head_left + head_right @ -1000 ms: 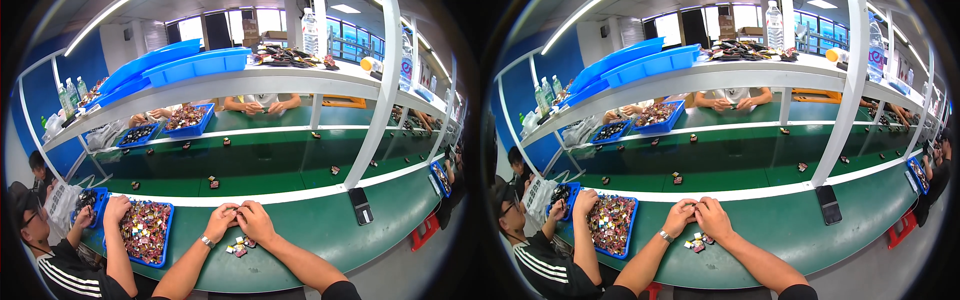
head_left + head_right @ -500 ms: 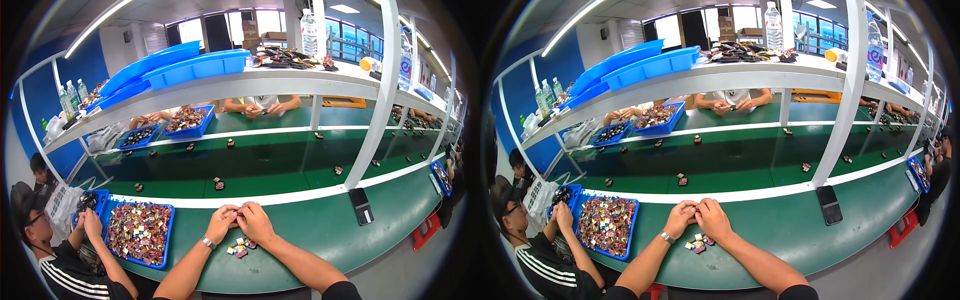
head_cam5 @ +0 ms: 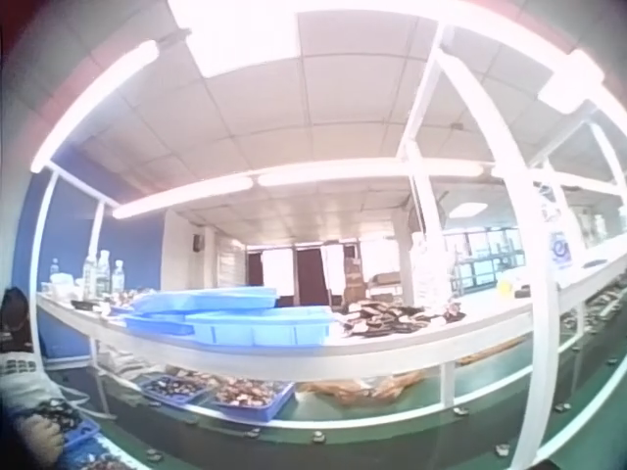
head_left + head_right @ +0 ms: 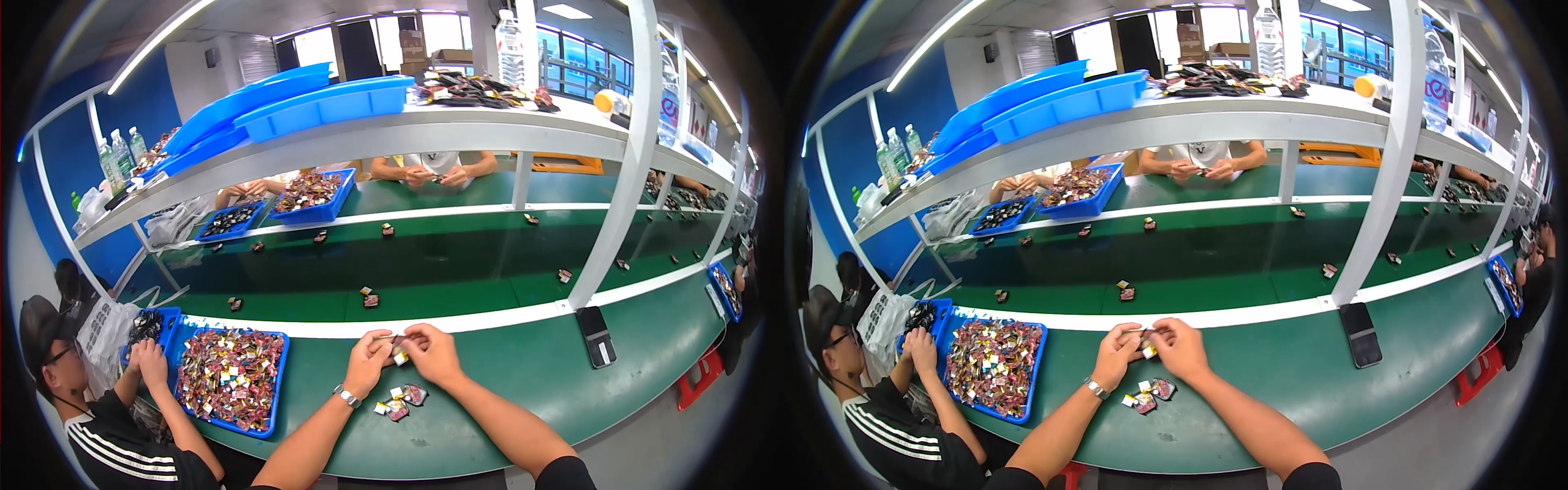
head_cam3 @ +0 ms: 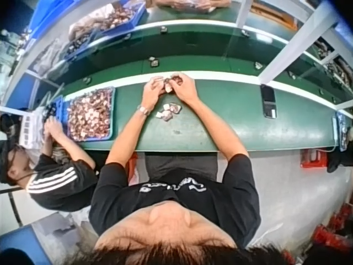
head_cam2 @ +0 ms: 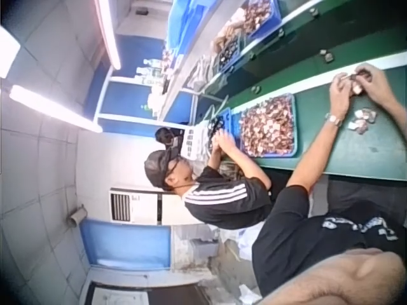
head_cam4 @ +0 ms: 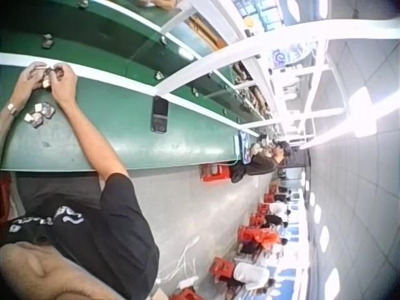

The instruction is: The person is assembling small electronic or mechanical components at a factory workbench.

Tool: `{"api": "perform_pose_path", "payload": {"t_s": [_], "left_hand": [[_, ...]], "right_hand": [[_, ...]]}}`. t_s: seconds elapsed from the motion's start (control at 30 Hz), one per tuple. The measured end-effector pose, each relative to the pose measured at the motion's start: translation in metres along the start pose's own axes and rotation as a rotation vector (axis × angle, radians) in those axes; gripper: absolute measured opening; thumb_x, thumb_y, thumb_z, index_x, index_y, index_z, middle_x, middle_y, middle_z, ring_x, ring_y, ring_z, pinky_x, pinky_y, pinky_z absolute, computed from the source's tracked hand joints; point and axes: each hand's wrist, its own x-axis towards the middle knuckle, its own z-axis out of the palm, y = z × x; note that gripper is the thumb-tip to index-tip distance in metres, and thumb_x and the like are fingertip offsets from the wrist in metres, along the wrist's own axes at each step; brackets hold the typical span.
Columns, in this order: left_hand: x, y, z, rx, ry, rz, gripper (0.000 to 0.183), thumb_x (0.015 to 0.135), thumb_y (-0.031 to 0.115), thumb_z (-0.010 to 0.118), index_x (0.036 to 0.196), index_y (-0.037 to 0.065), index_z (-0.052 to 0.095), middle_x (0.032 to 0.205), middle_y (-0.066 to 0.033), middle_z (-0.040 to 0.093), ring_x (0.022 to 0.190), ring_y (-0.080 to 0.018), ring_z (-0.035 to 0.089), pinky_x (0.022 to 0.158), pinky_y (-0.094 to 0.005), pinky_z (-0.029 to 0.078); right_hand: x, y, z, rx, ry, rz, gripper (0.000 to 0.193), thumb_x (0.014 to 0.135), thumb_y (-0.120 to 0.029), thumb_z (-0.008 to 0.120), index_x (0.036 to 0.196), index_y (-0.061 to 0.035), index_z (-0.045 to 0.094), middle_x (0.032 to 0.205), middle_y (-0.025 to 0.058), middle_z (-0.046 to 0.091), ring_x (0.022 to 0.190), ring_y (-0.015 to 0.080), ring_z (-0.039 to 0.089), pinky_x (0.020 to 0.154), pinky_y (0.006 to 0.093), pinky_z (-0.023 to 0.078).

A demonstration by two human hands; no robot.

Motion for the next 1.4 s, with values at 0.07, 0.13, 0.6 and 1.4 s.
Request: {"api": "perform_pose_path", "payload": {"t_s": [0.07,0.13,0.6,1.4], "left_hand": [[0.002,-0.002,-0.001,-0.129,0.073,0.061,0.017,0.099,0.006,0.051,0.113,-0.002,0.054,0.104,-0.0146,0.068,0.091,-0.0190,0.068,0.077,-0.0293,0.057],[0.009,-0.011,-0.011,-0.008,0.164,0.124,0.017,0.098,0.005,0.051,0.113,-0.004,0.054,0.107,-0.0179,0.067,0.092,-0.0227,0.069,0.078,-0.0312,0.058],[0.022,-0.010,-0.026,0.271,0.345,0.249,0.011,0.095,0.007,0.055,0.101,0.000,0.062,0.085,-0.0063,0.068,0.068,-0.0091,0.062,0.057,-0.0222,0.048],[0.016,0.000,-0.034,-0.059,-0.400,-0.230,0.034,0.104,0.025,0.047,0.121,-0.001,0.060,0.101,-0.0078,0.066,0.088,-0.0141,0.064,0.075,-0.0272,0.054]], "right_hand": [[0.026,0.021,-0.012,0.038,0.121,0.000,0.015,0.084,-0.004,0.069,0.097,0.0018,0.066,0.083,0.0080,0.070,0.073,0.0108,0.066,0.067,0.0248,0.055],[0.056,0.027,-0.028,-0.052,0.217,0.073,0.014,0.083,-0.004,0.071,0.094,0.0027,0.066,0.083,0.0088,0.070,0.074,0.0114,0.066,0.068,0.0257,0.055],[0.089,0.018,0.062,-0.839,0.096,-0.087,0.062,0.078,-0.039,0.077,0.113,0.0044,0.051,0.107,0.0216,0.058,0.101,0.0398,0.058,0.086,0.0463,0.049],[0.000,-0.023,-0.028,-0.437,-0.394,-0.513,0.049,0.081,0.000,0.068,0.128,-0.0064,0.054,0.121,0.0114,0.059,0.113,0.0309,0.052,0.098,0.0395,0.045]]}}
